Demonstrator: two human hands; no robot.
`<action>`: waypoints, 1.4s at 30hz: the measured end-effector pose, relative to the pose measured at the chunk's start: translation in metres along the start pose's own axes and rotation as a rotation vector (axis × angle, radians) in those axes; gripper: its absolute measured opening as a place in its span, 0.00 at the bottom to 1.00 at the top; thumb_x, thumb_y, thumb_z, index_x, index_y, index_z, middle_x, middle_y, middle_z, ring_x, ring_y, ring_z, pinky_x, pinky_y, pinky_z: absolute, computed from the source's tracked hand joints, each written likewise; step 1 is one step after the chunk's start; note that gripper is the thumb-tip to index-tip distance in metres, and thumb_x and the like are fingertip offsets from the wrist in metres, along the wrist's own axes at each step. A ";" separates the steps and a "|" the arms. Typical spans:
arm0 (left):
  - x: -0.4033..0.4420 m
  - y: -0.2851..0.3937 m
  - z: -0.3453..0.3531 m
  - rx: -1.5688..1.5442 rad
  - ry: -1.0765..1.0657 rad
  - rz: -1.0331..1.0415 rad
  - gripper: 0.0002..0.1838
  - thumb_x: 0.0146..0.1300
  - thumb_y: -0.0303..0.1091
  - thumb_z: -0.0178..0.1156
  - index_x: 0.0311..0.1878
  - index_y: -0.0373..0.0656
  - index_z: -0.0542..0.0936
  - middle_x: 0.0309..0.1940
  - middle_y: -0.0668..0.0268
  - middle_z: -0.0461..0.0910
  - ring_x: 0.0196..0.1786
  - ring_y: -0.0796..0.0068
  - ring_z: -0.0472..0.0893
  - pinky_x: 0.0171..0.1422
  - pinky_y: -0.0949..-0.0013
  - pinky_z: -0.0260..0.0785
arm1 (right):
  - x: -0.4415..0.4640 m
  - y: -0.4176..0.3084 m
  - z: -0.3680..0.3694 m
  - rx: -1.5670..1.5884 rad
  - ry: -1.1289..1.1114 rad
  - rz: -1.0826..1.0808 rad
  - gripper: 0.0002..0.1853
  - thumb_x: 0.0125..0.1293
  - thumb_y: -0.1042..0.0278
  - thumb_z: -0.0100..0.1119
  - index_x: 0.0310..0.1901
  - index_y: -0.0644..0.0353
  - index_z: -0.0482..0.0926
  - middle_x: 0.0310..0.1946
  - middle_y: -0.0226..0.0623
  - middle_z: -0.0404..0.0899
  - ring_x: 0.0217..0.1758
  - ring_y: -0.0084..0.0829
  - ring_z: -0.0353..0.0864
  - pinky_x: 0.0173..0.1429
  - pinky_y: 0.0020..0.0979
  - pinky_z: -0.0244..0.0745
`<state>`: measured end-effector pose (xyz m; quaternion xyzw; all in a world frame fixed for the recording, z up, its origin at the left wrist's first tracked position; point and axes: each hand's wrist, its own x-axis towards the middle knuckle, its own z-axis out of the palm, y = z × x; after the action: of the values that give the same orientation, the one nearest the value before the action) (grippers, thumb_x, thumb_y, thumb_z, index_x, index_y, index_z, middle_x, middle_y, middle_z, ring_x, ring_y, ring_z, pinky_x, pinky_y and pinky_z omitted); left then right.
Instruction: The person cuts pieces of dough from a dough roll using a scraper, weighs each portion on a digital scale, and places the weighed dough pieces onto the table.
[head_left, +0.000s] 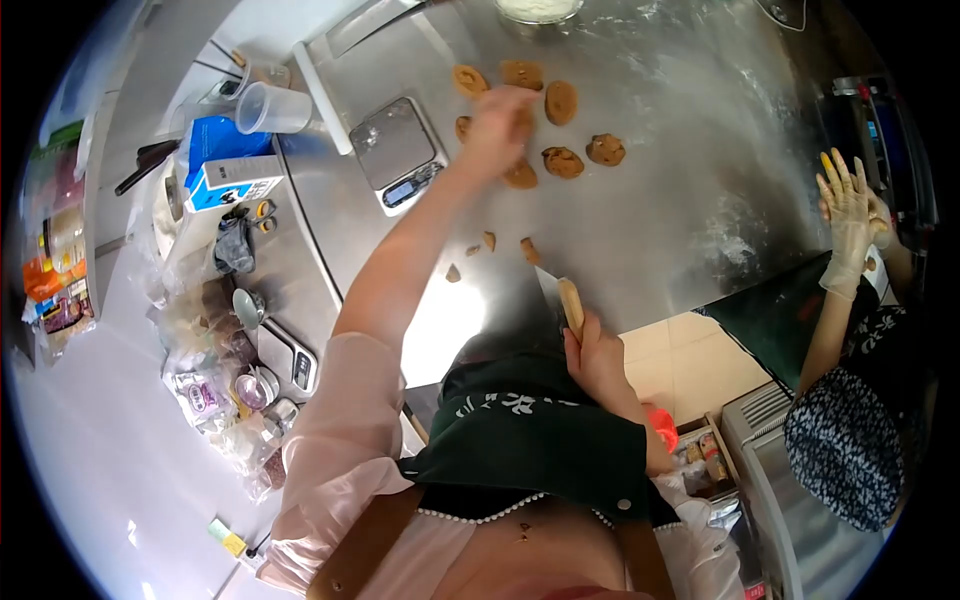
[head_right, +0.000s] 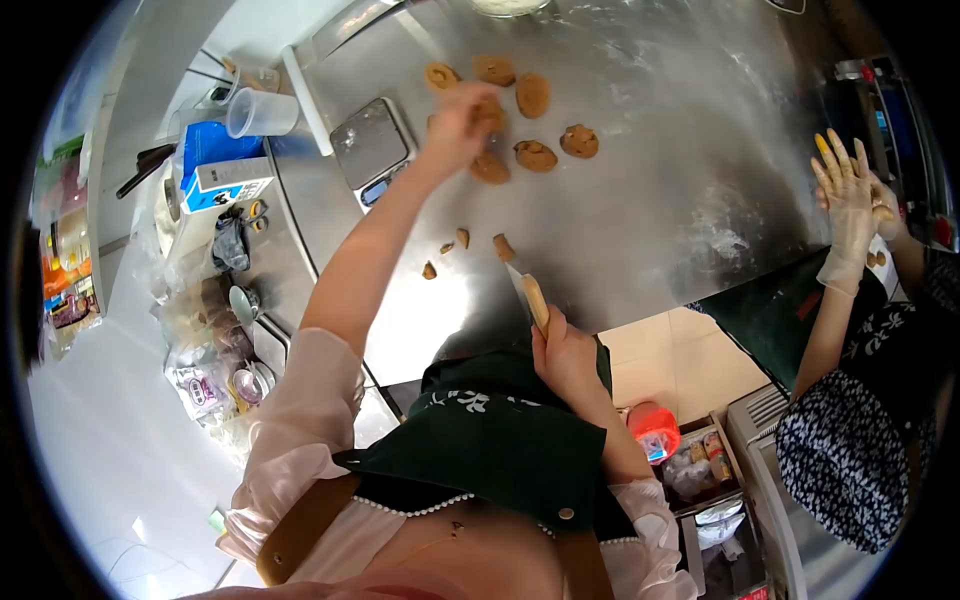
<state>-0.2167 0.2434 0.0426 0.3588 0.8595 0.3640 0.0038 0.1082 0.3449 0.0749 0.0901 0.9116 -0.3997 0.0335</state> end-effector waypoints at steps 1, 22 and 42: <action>0.019 0.015 0.019 0.019 -0.059 0.068 0.24 0.53 0.18 0.59 0.55 0.48 0.74 0.52 0.59 0.74 0.59 0.56 0.69 0.64 0.57 0.63 | -0.001 0.003 -0.002 0.005 0.006 0.018 0.22 0.60 0.70 0.61 0.53 0.66 0.66 0.21 0.50 0.77 0.21 0.52 0.76 0.25 0.46 0.72; -0.139 0.020 -0.032 0.039 -0.166 -0.105 0.18 0.53 0.20 0.56 0.49 0.43 0.79 0.45 0.60 0.80 0.49 0.55 0.76 0.53 0.61 0.71 | 0.024 -0.004 -0.016 -0.178 0.075 0.103 0.21 0.66 0.64 0.53 0.56 0.67 0.62 0.22 0.51 0.78 0.23 0.54 0.78 0.28 0.48 0.73; -0.193 0.071 0.065 -0.039 -0.004 -0.135 0.14 0.45 0.25 0.67 0.38 0.45 0.81 0.37 0.65 0.73 0.46 0.60 0.73 0.50 0.60 0.68 | 0.000 -0.037 0.007 -0.318 0.129 0.194 0.20 0.66 0.65 0.52 0.56 0.64 0.62 0.24 0.52 0.79 0.26 0.55 0.79 0.31 0.50 0.73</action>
<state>-0.0120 0.1984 -0.0096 0.3006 0.8744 0.3791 0.0369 0.1010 0.3148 0.0969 0.1967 0.9506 -0.2388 0.0273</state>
